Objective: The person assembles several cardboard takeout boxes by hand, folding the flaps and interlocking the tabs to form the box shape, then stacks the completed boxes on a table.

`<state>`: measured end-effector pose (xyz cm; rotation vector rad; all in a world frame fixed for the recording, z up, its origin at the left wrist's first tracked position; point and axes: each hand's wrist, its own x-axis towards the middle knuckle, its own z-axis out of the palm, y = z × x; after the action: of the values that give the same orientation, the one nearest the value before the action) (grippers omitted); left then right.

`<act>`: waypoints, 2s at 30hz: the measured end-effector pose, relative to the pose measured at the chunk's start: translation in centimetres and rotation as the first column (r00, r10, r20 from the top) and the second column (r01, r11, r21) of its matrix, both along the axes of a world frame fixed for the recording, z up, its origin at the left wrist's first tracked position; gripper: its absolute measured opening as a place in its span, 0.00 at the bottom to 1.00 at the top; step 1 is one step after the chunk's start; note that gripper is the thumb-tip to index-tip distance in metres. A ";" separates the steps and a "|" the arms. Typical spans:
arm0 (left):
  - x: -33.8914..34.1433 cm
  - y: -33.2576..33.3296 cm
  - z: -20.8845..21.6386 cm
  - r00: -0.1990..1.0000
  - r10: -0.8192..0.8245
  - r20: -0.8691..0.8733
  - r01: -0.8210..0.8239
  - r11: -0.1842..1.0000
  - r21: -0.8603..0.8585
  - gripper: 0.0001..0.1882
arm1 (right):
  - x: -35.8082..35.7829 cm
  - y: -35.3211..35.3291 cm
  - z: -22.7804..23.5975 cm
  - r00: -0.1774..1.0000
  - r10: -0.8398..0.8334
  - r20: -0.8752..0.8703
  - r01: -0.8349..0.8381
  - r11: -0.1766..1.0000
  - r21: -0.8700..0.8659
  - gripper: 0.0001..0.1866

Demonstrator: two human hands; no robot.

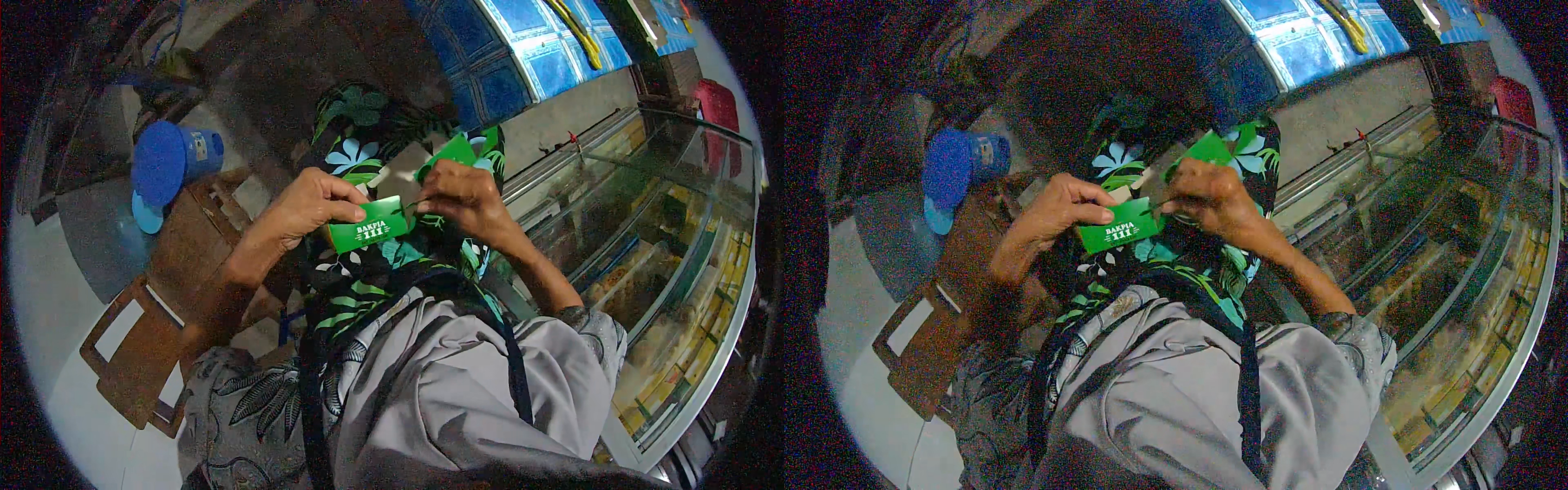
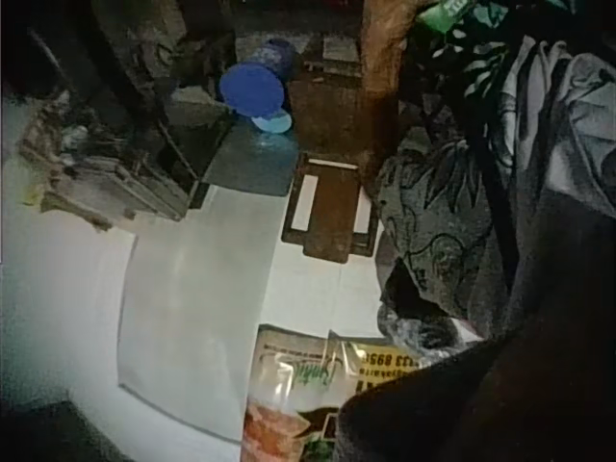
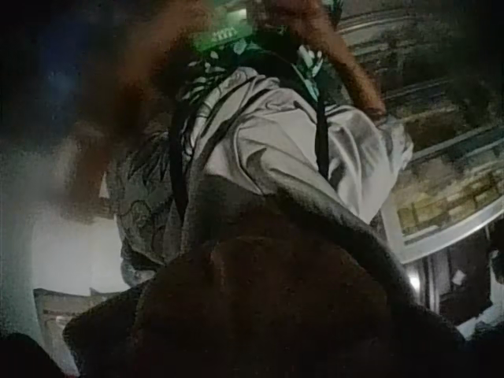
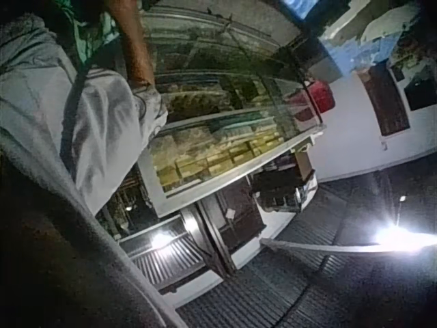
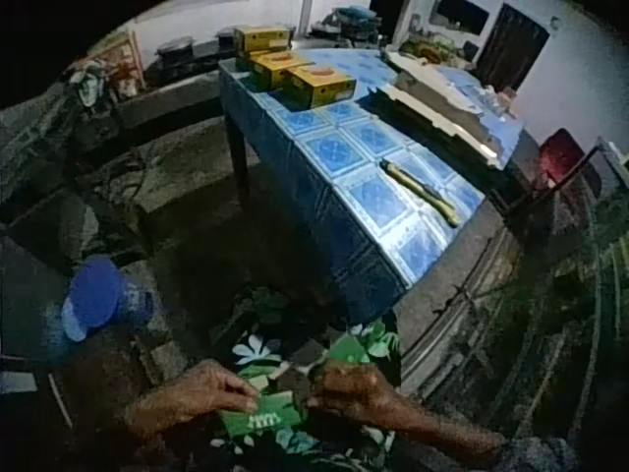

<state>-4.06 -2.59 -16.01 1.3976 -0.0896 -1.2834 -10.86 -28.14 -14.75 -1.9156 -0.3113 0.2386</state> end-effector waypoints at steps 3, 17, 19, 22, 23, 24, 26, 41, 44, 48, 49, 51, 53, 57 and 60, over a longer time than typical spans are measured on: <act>-0.1 -0.7 0.3 0.998 -0.053 -0.044 0.054 0.998 0.015 0.09 | -0.1 1.4 0.2 0.984 0.089 0.158 -0.073 0.992 -0.105 0.07; 0.7 -1.5 1.6 0.972 -0.235 0.030 0.236 0.970 -0.054 0.06 | -0.1 2.5 0.7 0.882 0.282 0.378 -0.264 0.959 -0.100 0.12; 1.1 -1.0 3.6 0.984 -0.176 -0.018 0.175 0.983 -0.054 0.07 | 0.4 2.9 1.5 0.888 0.226 0.401 -0.233 0.972 -0.032 0.11; 1.8 0.5 5.9 0.986 -0.133 -0.096 0.128 0.990 -0.063 0.09 | 0.9 4.3 2.9 0.882 0.204 0.425 -0.232 0.973 0.014 0.10; 2.4 1.3 6.7 0.977 -0.211 0.036 0.213 0.974 -0.075 0.09 | 1.1 5.0 4.0 0.882 0.208 0.423 -0.241 0.970 0.025 0.08; 2.6 2.5 7.2 0.947 -0.276 0.165 0.290 0.954 -0.070 0.10 | 1.2 5.9 4.9 0.880 0.217 0.423 -0.258 0.965 0.040 0.05; 3.1 5.2 7.0 0.904 -0.265 0.336 0.358 0.899 -0.253 0.10 | 1.4 8.6 6.1 0.846 0.195 0.497 -0.299 0.944 0.137 0.06; -1.4 -1.6 5.2 0.985 -0.167 0.038 0.171 0.944 -0.282 0.06 | -2.1 4.0 8.0 0.834 0.411 0.368 -0.280 0.890 -0.359 0.12; -1.6 -1.9 4.3 0.976 -0.219 0.001 0.214 0.949 -0.232 0.05 | -3.1 4.0 7.1 0.823 0.359 0.441 -0.190 0.904 -0.382 0.13; -1.4 -1.8 4.0 0.980 -0.192 -0.053 0.177 0.961 -0.214 0.03 | -3.4 4.0 5.7 0.813 0.247 0.527 -0.090 0.948 -0.305 0.13; -1.4 -1.7 4.2 0.981 -0.187 -0.058 0.172 0.964 -0.201 0.03 | -3.6 4.0 5.6 0.802 0.290 0.523 -0.114 0.933 -0.342 0.14; -2.4 -1.4 3.7 0.984 -0.161 -0.074 0.146 0.973 -0.181 0.03 | -3.8 4.2 5.7 0.786 0.336 0.520 -0.147 0.917 -0.371 0.14; -3.2 -1.0 3.8 0.987 -0.132 -0.091 0.116 0.980 -0.160 0.03 | -3.9 4.5 5.8 0.764 0.426 0.484 -0.248 0.887 -0.389 0.10; -2.8 -1.9 2.2 0.974 -0.183 -0.134 0.167 0.978 -0.120 0.04 | -4.5 4.2 4.9 0.780 0.433 0.452 -0.239 0.874 -0.424 0.09; -3.6 -1.1 3.7 0.984 -0.142 -0.106 0.134 0.988 -0.074 0.05 | -4.1 4.4 5.4 0.731 0.518 0.445 -0.324 0.837 -0.442 0.08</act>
<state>-7.64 -3.71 -12.35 1.2787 -0.1546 -1.4577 -14.97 -23.70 -9.31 -2.2063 -1.1881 0.0300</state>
